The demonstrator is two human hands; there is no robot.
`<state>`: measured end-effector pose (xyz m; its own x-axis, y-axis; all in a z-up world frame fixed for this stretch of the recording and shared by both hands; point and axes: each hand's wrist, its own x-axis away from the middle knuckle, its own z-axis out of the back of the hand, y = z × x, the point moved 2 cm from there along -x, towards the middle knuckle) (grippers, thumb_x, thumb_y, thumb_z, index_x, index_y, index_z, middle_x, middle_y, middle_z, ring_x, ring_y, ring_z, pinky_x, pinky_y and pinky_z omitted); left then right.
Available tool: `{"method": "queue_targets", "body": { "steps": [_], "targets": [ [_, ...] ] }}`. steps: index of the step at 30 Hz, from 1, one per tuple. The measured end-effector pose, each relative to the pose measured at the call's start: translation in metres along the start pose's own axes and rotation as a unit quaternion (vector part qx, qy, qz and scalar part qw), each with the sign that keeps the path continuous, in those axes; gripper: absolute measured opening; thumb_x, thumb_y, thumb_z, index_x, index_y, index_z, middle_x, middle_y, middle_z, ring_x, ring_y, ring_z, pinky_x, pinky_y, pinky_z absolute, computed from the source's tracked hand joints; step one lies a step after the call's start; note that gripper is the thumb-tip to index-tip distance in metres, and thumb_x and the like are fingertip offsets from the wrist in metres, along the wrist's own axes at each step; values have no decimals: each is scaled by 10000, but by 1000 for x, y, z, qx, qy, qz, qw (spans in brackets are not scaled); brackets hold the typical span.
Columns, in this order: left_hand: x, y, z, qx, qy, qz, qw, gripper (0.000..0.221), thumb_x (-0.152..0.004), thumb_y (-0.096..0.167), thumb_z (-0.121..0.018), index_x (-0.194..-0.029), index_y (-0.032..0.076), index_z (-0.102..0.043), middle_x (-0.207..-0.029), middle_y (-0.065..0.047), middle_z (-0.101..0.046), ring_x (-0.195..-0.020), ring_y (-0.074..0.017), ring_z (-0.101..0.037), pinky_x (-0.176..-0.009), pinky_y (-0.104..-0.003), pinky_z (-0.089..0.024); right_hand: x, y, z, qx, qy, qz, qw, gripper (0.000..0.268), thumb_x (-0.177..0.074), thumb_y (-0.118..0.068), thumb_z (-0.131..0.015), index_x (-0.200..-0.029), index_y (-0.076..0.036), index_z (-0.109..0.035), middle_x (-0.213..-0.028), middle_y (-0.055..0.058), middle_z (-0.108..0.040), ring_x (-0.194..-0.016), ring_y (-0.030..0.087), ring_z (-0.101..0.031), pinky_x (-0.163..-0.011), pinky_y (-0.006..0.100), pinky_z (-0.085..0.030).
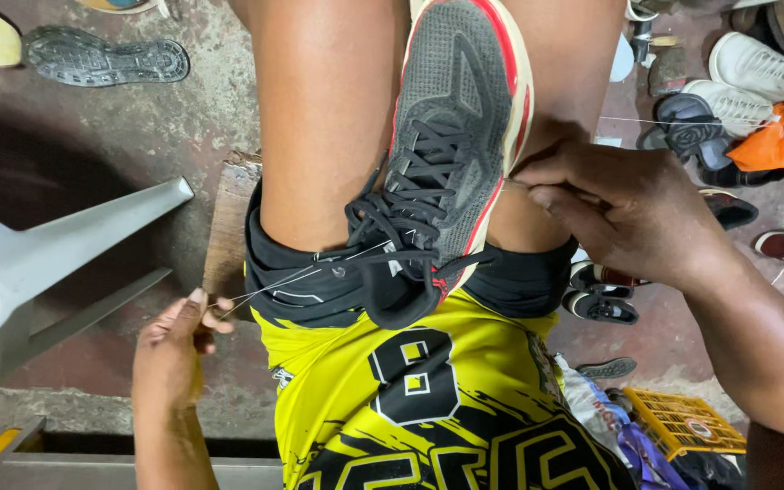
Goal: The person uses an awl and thread to stitch the sole of a black and red sneaker.
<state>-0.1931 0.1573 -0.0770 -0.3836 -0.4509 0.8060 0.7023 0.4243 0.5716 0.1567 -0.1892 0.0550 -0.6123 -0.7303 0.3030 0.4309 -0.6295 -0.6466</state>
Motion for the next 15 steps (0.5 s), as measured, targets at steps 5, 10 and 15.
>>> {"method": "queue_targets", "body": {
  "steps": [5, 10, 15],
  "targets": [
    [7, 29, -3, -205, 134, -66, 967, 215, -1033, 249, -679, -1024, 40, -728, -1011, -159, -675, -730, -150, -584, -650, -285, -412, 5, 3, -4, 16, 16, 30, 999, 157, -943, -95, -721, -1099, -95, -715, -911, 64, -737, -723, 182, -724, -632, 326, -544],
    [54, 99, -57, -250, 169, -431, 851, 164, -1047, 23, -637, -1208, 4, -659, -1267, -187, -621, -1107, -235, -632, -937, -319, -513, 6, -7, -1, 20, 30, 38, 999, 174, -963, -116, -700, -1134, -87, -708, -985, 86, -731, -830, 238, -730, -699, 345, -563],
    [80, 115, -112, -263, 55, -597, 756, 176, -908, 22, -746, -1050, 116, -699, -1023, -58, -669, -851, -235, -676, -725, -306, -539, 5, -36, 4, 150, 56, 78, 984, 192, -947, -101, -724, -1138, -93, -739, -879, 119, -678, -780, 322, -677, -688, 410, -531]
  ]
}}
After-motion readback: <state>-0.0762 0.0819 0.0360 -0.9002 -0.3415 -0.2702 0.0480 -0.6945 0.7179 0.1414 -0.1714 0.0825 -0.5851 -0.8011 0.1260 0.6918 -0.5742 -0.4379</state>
